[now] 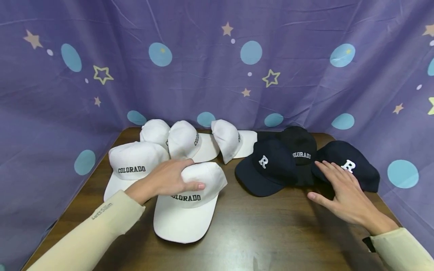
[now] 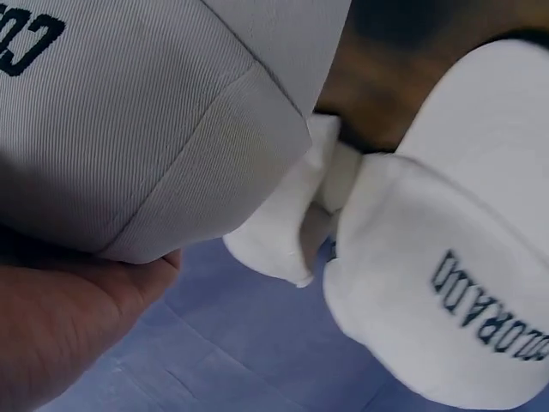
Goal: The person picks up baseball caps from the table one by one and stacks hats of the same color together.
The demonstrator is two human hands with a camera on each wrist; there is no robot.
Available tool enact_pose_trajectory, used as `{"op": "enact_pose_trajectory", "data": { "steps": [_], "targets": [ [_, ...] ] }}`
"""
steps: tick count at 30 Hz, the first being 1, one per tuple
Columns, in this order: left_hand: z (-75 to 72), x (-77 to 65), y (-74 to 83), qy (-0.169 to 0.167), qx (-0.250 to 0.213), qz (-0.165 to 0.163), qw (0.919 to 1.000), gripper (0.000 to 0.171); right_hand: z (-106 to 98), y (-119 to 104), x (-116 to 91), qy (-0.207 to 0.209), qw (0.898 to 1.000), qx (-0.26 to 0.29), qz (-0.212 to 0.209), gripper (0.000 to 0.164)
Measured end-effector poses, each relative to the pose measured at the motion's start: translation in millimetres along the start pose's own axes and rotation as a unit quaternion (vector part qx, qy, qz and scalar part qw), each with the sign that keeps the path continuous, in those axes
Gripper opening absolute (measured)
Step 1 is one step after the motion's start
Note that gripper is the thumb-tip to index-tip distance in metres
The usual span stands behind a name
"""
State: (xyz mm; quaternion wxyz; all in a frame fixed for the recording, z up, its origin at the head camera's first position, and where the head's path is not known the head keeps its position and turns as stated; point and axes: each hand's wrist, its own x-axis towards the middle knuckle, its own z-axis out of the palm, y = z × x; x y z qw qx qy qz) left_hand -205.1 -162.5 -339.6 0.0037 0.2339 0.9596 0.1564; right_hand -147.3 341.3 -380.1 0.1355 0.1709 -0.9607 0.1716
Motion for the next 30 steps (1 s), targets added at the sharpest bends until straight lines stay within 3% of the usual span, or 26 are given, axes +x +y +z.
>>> {"op": "enact_pose_trajectory", "data": {
  "steps": [8,16,23,30],
  "targets": [
    [9.0,-21.6,-9.1,0.004,0.008,-0.031,0.9995,0.076,-2,0,-1,-0.002,1.0,-0.002,0.003,0.096],
    [17.6,-35.1,-20.5,-0.024,0.003,-0.059,0.998,0.07,-1,-1,0,-0.003,1.0,-0.004,-0.001,0.096],
    [16.7,-43.7,-31.3,-0.017,0.038,-0.075,0.9963,0.083,1,-2,1,-0.005,1.0,-0.005,-0.002,0.095],
    [16.1,-48.8,-30.8,0.003,0.057,-0.086,0.9947,0.101,3,-3,3,-0.01,1.0,-0.01,-0.012,0.095]
  ]
}}
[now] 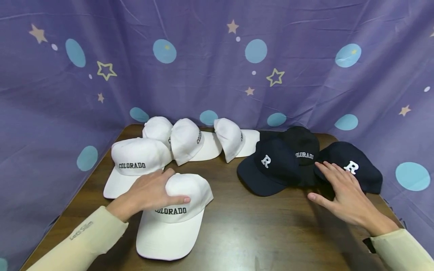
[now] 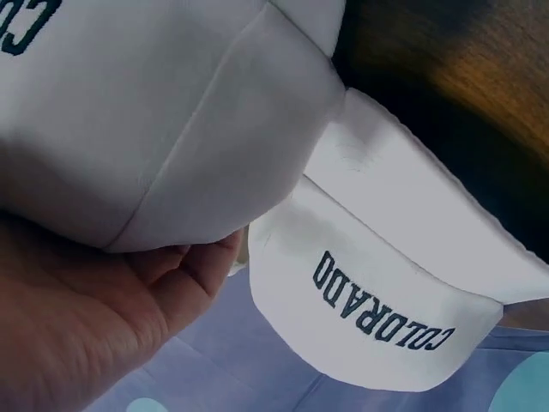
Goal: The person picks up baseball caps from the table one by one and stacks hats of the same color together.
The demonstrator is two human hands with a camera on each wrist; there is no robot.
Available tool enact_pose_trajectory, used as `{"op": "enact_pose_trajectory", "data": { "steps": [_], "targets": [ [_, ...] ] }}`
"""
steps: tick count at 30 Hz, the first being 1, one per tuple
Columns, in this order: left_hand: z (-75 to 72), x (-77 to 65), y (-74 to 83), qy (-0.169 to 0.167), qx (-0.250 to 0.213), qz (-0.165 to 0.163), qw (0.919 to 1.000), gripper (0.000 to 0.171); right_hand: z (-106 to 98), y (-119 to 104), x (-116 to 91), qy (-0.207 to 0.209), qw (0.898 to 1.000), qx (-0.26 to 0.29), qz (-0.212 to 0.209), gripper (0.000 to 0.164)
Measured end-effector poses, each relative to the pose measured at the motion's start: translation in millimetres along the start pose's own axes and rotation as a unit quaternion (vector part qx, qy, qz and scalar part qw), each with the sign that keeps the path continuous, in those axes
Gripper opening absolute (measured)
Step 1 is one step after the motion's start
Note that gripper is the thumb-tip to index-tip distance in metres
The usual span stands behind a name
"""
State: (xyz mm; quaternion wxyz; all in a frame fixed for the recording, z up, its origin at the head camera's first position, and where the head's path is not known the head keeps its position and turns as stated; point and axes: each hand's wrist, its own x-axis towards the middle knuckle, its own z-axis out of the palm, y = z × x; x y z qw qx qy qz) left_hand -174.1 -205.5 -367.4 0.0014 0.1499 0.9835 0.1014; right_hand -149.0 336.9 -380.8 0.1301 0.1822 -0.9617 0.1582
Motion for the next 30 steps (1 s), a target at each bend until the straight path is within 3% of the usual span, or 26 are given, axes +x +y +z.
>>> {"op": "enact_pose_trajectory", "data": {
  "steps": [9,22,30],
  "targets": [
    [-4.7,-1.7,-2.1,0.022,-0.009,0.002,0.9997,0.112,0.9,-0.1,1.9,-0.008,1.0,0.004,0.001,0.094],
    [-6.2,3.7,0.6,0.049,-0.029,0.046,0.9973,0.103,0.1,-1.3,5.6,-0.004,1.0,0.004,0.008,0.094],
    [0.1,5.7,1.1,0.067,-0.026,0.061,0.9956,0.083,2.1,-3.5,5.5,-0.007,1.0,0.003,0.001,0.093]
  ]
}}
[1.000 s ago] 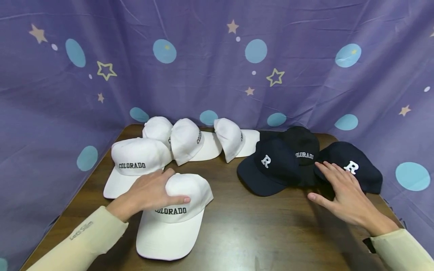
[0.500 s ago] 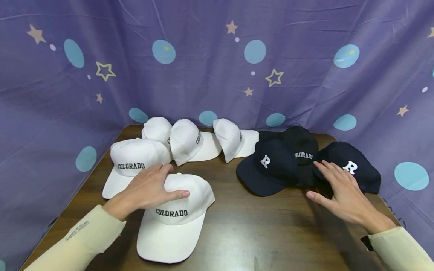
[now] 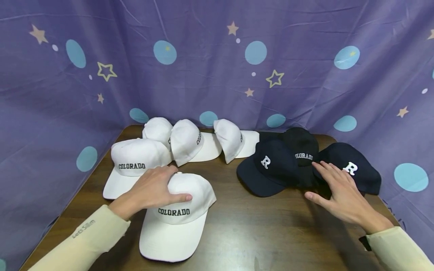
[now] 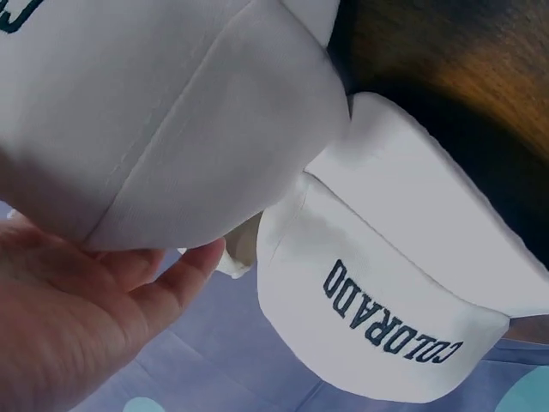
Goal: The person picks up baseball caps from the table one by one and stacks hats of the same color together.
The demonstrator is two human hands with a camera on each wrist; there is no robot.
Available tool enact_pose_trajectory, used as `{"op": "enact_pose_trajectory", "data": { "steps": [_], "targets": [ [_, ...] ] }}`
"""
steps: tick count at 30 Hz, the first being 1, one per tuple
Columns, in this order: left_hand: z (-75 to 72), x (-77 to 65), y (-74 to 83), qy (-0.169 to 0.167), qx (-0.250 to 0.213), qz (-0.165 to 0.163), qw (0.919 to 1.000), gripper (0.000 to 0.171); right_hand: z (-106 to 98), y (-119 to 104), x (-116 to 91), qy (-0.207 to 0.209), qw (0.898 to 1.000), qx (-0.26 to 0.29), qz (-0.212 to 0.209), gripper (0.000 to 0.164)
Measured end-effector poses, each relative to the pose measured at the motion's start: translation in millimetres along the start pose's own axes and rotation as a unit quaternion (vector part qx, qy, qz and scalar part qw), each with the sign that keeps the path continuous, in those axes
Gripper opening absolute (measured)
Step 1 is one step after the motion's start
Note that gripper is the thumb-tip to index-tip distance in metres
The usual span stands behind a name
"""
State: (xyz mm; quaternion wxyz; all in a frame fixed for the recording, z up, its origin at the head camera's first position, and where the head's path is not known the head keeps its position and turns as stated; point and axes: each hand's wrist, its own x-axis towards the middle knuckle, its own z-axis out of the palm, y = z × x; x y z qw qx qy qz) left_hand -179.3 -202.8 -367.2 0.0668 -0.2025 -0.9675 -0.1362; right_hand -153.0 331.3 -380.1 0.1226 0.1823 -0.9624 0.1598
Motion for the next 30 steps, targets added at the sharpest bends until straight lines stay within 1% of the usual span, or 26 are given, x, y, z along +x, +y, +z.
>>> {"op": "enact_pose_trajectory", "data": {
  "steps": [5,9,13,19,24,30],
  "targets": [
    [2.7,1.8,-2.7,0.023,0.006,-0.013,0.9996,0.082,0,0,0,0.001,1.0,0.001,0.003,0.093],
    [4.5,3.9,-5.3,0.033,0.007,-0.024,0.9992,0.083,-1,0,-1,0.0,1.0,0.002,0.002,0.093],
    [6.0,5.1,-6.9,0.034,0.006,-0.025,0.9991,0.087,0,0,-1,-0.004,1.0,0.002,0.0,0.093],
    [5.0,4.0,-6.9,0.029,-0.003,-0.027,0.9992,0.098,-1,-1,2,-0.005,1.0,0.0,0.002,0.092],
    [2.8,3.8,-5.2,0.031,-0.012,-0.017,0.9993,0.102,-1,-3,6,-0.003,1.0,0.009,0.011,0.09],
    [-0.9,3.2,2.1,0.042,-0.027,-0.001,0.9987,0.103,-2,-8,14,0.012,1.0,0.019,0.015,0.084]
  ]
}}
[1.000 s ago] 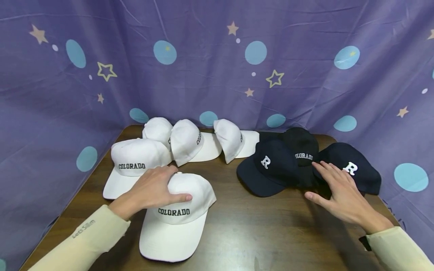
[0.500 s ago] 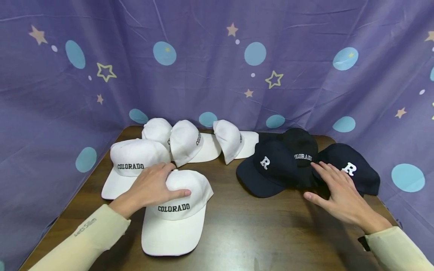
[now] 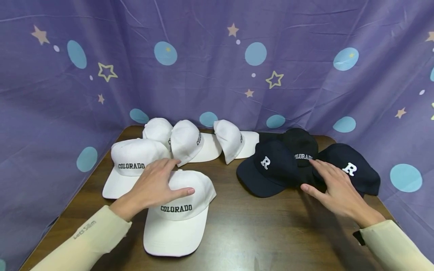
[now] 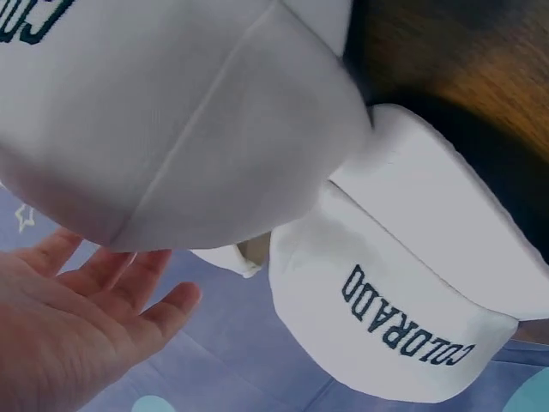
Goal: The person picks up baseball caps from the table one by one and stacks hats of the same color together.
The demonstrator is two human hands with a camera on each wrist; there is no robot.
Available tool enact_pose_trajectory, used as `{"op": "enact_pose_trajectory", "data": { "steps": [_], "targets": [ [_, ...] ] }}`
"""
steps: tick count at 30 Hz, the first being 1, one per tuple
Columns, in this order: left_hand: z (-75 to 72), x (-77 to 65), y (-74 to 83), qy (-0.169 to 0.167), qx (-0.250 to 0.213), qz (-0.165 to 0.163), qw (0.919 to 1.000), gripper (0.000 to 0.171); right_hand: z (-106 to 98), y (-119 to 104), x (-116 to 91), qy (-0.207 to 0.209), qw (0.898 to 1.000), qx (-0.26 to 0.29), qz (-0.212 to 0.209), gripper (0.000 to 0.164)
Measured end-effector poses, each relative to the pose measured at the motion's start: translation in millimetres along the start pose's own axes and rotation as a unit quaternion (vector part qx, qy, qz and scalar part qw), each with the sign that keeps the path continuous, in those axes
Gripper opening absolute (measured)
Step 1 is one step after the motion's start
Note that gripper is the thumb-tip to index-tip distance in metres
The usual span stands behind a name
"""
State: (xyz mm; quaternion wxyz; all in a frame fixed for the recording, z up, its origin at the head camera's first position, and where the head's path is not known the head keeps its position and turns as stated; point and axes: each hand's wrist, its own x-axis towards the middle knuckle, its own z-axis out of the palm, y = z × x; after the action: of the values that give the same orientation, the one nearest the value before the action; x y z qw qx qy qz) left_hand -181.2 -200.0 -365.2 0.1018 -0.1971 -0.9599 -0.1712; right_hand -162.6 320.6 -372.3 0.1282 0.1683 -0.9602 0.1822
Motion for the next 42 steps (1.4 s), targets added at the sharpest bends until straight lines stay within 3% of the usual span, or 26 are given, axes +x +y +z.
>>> {"op": "enact_pose_trajectory", "data": {
  "steps": [8,18,34,42],
  "targets": [
    [-3.5,-2.8,9.0,0.014,-0.017,0.019,0.9996,0.1,-3,-4,18,-0.01,0.999,0.033,0.036,0.07],
    [-0.7,-2.7,23.1,0.034,-0.011,0.075,0.9965,0.101,2,-9,43,-0.025,0.994,0.055,0.088,0.07],
    [8.3,12.3,62.2,0.012,-0.016,0.118,0.9928,0.106,17,-22,67,-0.031,0.991,0.06,0.117,0.078],
    [11.5,13.9,70.7,0.004,-0.012,0.124,0.9921,0.108,22,-25,76,-0.038,0.987,0.066,0.139,0.08]
  ]
}}
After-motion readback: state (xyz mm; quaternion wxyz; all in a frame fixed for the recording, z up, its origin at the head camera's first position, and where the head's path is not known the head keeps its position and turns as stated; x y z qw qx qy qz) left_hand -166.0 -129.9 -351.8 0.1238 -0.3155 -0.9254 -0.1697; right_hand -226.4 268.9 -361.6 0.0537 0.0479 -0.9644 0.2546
